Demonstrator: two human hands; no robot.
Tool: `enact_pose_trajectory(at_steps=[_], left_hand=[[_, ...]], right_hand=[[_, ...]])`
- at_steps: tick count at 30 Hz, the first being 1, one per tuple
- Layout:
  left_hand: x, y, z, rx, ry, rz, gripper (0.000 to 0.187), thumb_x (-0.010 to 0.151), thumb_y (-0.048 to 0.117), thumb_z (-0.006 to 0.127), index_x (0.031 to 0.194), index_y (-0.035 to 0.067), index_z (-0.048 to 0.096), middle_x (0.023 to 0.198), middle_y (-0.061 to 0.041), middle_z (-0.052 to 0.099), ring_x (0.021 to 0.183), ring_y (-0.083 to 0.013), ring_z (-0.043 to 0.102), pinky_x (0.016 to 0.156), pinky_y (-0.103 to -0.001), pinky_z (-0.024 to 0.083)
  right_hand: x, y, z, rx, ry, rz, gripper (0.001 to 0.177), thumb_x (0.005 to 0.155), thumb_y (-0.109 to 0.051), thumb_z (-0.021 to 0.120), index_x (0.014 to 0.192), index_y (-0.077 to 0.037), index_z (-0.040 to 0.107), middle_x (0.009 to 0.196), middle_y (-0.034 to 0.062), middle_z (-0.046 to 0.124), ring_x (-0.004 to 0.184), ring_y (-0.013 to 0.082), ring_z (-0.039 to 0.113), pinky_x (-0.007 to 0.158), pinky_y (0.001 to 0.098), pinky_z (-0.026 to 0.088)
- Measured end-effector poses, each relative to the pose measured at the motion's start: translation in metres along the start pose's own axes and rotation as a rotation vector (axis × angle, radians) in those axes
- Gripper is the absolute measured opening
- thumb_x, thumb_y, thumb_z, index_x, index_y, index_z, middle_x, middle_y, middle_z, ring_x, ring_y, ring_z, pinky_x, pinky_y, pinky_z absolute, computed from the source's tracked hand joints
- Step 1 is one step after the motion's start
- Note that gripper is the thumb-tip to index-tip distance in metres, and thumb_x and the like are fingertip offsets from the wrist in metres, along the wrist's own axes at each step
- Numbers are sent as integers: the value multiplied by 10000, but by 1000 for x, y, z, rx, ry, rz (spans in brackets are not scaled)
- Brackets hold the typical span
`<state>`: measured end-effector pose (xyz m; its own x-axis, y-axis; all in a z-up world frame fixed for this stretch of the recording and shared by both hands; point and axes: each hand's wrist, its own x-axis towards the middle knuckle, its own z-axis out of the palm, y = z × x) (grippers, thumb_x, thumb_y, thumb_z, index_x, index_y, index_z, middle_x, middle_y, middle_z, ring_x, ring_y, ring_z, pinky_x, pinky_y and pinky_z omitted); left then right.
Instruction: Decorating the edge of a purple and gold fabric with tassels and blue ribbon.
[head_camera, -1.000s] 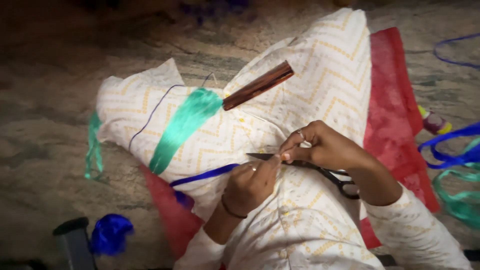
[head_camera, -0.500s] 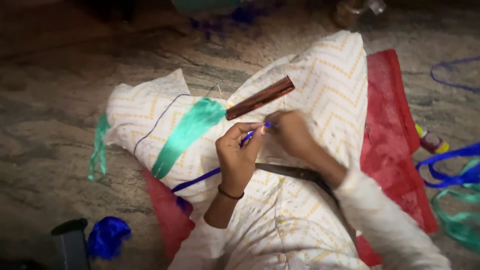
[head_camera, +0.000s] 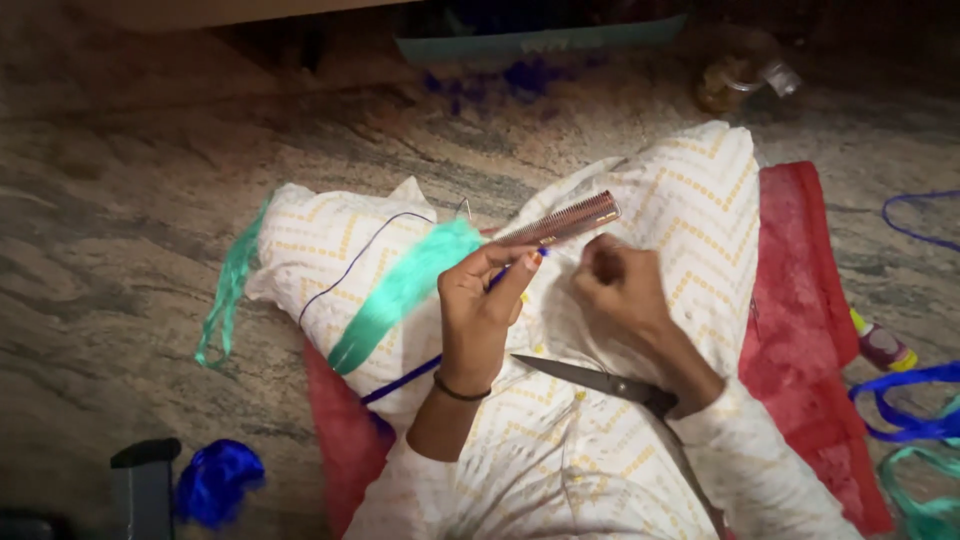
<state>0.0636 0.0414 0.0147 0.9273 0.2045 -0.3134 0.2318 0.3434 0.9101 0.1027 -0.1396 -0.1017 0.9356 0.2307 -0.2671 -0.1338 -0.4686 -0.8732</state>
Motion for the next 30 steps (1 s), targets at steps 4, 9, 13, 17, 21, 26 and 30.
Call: enact_pose_trajectory(at_steps=[4,9,13,17,21,26,30], left_hand=[[5,4,2,-32,3,-11,93,956,47,711,1011,-26,731,710,63,594,511,19,333,446,-212,212],[5,5,0,-36,-6,-24,90,955,49,723,1006,-24,734,668,73,564,500,17,336,440,-212,212],[3,19,5,-13,-33,-8,91,957,43,717,1010,-28,735,692,65,592,524,18,372,459,-202,251],[1,24,8,64,-76,46,82,961,6,699,1019,-42,731,822,61,664,668,27,482,567,-171,331],[2,17,5,63,-96,47,87,947,-12,700,1022,-46,728,861,47,685,714,24,529,604,-161,375],[3,20,4,77,-136,40,86,945,-17,729,1022,-54,731,867,28,686,711,16,524,599,-158,374],[3,18,1,84,-134,41,96,936,-19,727,1028,-46,730,911,11,714,773,1,592,654,-161,443]], right_hand=[[-6,-12,-35,551,11,-3,70,852,70,642,896,17,630,865,135,724,755,186,703,722,339,592],[-27,-75,-61,742,31,-24,148,916,67,662,1061,39,675,1078,169,741,963,220,749,884,343,617],[-31,-91,-58,614,33,-308,130,946,89,690,1075,102,695,1158,235,728,1093,261,718,979,361,580],[-27,-85,-52,771,34,-302,49,922,130,651,897,91,637,1064,260,750,1010,277,749,945,395,613],[-24,-90,-53,885,-8,-299,128,888,141,585,795,55,568,993,264,750,989,304,768,950,441,638],[-26,-79,-58,866,-57,-359,222,908,155,561,749,14,498,915,272,730,1032,346,772,940,475,656],[-25,-84,-61,885,-62,-254,190,895,149,537,742,37,525,939,303,731,1001,364,774,799,428,634]])
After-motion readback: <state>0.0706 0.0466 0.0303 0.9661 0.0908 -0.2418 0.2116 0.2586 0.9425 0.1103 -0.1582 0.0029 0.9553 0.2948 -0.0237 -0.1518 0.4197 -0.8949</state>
